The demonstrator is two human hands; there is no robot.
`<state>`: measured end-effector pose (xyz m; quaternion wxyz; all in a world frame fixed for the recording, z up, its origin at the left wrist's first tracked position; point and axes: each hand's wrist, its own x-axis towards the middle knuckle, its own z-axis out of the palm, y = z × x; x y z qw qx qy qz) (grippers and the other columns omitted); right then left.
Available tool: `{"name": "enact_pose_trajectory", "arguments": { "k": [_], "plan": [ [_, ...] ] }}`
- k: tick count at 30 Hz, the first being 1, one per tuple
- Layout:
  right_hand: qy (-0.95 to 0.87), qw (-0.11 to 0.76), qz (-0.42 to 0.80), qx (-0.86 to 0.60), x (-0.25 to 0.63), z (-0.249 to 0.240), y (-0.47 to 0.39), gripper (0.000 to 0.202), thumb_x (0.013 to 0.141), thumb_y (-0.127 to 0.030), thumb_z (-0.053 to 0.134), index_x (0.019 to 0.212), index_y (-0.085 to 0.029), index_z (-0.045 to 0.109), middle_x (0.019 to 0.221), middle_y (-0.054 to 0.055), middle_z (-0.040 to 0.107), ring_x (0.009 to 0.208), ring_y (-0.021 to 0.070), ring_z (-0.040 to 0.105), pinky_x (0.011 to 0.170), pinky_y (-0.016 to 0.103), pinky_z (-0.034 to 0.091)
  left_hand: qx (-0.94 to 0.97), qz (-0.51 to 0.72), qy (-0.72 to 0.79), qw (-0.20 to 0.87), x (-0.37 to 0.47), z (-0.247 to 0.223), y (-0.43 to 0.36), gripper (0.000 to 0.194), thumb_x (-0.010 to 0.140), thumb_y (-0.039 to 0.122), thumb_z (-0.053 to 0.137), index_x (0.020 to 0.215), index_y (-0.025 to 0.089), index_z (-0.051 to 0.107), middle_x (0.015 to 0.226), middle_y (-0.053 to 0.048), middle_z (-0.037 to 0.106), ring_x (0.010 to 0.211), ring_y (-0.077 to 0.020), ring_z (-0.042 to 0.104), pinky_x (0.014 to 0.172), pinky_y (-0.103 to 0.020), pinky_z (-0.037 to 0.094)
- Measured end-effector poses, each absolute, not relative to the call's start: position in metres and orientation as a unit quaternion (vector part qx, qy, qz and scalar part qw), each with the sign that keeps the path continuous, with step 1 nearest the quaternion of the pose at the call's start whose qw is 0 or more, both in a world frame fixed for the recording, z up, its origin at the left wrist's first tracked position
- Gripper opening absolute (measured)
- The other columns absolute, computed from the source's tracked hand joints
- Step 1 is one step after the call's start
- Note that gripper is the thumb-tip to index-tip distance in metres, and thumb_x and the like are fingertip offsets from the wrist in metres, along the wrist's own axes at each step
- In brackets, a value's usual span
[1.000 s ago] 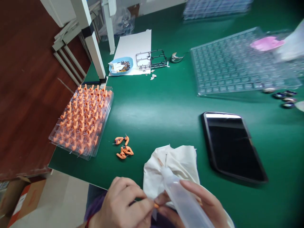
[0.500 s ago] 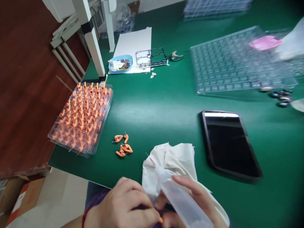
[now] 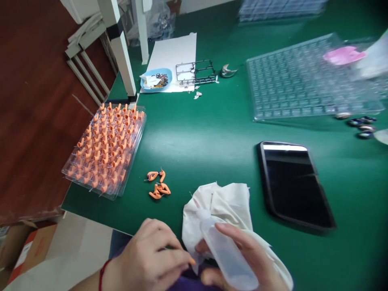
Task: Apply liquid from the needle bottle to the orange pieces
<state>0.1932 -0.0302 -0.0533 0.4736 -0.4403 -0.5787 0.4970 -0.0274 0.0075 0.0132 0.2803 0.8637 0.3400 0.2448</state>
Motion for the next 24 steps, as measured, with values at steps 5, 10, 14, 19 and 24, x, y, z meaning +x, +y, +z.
{"name": "enact_pose_trajectory", "arguments": {
  "k": [5, 10, 14, 19, 24],
  "plan": [
    [-0.608, 0.500, 0.420, -0.451, 0.183, -0.063, -0.026, 0.051, 0.087, -0.009, 0.069, 0.128, -0.038, 0.063, 0.107, 0.003, 0.069, 0.089, 0.0191, 0.076, 0.075, 0.026, 0.063, 0.843, 0.259, 0.416, 0.223, -0.032, -0.003, 0.002, 0.012, 0.093, 0.009, 0.061, 0.100, 0.016, 0.068, 0.083, -0.004, 0.067, 0.084, -0.0187, 0.059, 0.075, -0.033, 0.049],
    [-0.586, 0.505, 0.417, -0.476, 0.181, -0.055, -0.025, 0.053, 0.087, -0.005, 0.065, 0.131, -0.034, 0.055, 0.099, 0.000, 0.067, 0.074, 0.0137, 0.073, 0.068, 0.021, 0.061, 0.850, 0.266, 0.415, 0.185, -0.025, -0.005, 0.002, 0.009, 0.093, 0.009, 0.059, 0.095, 0.014, 0.067, 0.082, -0.004, 0.066, 0.081, -0.0190, 0.058, 0.072, -0.033, 0.047],
    [-0.568, 0.508, 0.417, -0.495, 0.179, -0.054, -0.030, 0.057, 0.087, -0.009, 0.069, 0.133, -0.034, 0.048, 0.102, 0.001, 0.066, 0.076, 0.0157, 0.075, 0.071, 0.025, 0.064, 0.853, 0.268, 0.407, 0.186, -0.019, -0.007, 0.001, 0.007, 0.093, 0.009, 0.059, 0.092, 0.014, 0.065, 0.080, -0.004, 0.066, 0.080, -0.0187, 0.057, 0.071, -0.033, 0.045],
    [-0.561, 0.500, 0.389, -0.533, 0.176, -0.058, -0.032, 0.052, 0.086, -0.014, 0.071, 0.131, -0.033, 0.052, 0.105, 0.004, 0.067, 0.077, 0.0166, 0.075, 0.070, 0.025, 0.064, 0.858, 0.287, 0.379, 0.196, -0.018, -0.008, -0.003, 0.007, 0.090, 0.007, 0.062, 0.092, 0.013, 0.065, 0.082, -0.004, 0.067, 0.083, -0.0184, 0.058, 0.073, -0.032, 0.046],
    [-0.557, 0.484, 0.399, -0.544, 0.187, -0.062, -0.030, 0.050, 0.089, -0.021, 0.071, 0.135, -0.030, 0.052, 0.103, 0.005, 0.074, 0.079, 0.0207, 0.079, 0.070, 0.025, 0.065, 0.845, 0.307, 0.393, 0.194, -0.022, 0.002, -0.003, 0.009, 0.091, 0.008, 0.063, 0.096, 0.014, 0.066, 0.081, -0.004, 0.069, 0.082, -0.0175, 0.060, 0.073, -0.031, 0.049]
  ]
}}
